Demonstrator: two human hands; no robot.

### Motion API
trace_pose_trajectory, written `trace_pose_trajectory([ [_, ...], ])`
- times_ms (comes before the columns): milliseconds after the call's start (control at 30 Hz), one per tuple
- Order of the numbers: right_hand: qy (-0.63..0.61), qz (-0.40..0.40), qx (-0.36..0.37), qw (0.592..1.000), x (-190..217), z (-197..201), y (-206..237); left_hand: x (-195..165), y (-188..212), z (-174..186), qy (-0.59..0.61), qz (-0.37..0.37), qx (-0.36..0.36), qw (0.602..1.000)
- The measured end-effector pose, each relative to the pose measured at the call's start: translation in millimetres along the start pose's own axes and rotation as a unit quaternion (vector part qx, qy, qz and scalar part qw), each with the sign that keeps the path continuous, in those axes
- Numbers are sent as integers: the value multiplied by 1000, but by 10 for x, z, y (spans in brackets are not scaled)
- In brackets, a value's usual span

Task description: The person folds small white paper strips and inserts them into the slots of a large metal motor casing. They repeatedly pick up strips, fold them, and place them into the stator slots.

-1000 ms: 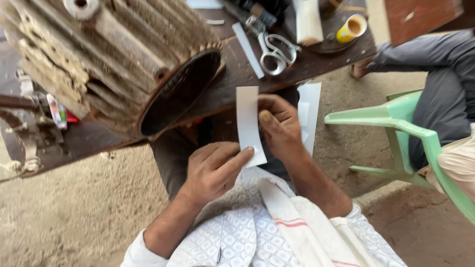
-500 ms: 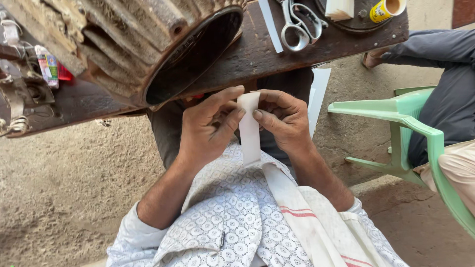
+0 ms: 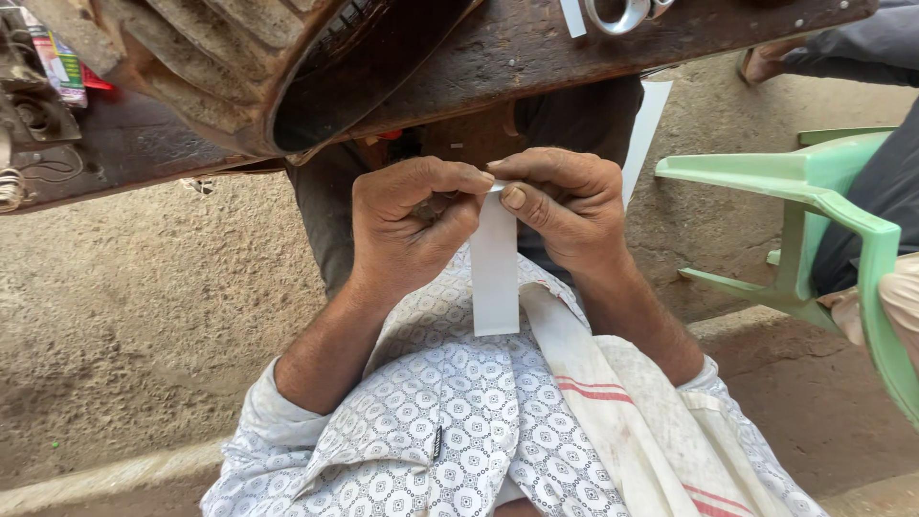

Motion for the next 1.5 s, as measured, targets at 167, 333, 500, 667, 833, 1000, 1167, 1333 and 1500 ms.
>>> trace_pose_trajectory([
  [167,67,9,-29,997,21,19,7,45,9,-20,62,53,7,997],
  [333,125,55,-21,990,63,49,-26,86,-3,-17,87,56,43,994],
  [500,172,74,-2,982,106,18,-40,127,-3,-9,90,56,40,993],
  [667,181,78,-8,980,109,-5,-43,127,14,-6,57,33,32,997],
  [833,169,77,-16,982,76,-11,-25,117,5,-25,59,44,26,997],
  [1000,144,70,-37,986,62,-16,-29,79,-60,-35,85,72,59,992],
  [1167,212,53,-20,976,147,-65,-68,-37,-115,-22,-182,-23,108,977],
  [1333,346,55,36,936,326,-72,-146,-145,-156,-34,-254,-112,113,954],
  [1500,345,117,11,931,372,-177,-166,-110,-148,-91,-272,-39,53,960],
])
Point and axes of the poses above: each hand's wrist, its own y-axis away from the middle knuckle, its own z-axis out of the back of the hand, x = y × z, the point moved 4 cm from there along -y, towards the middle knuckle, and after that the axes turned 2 degrees about -x, right-handed, at the moved point
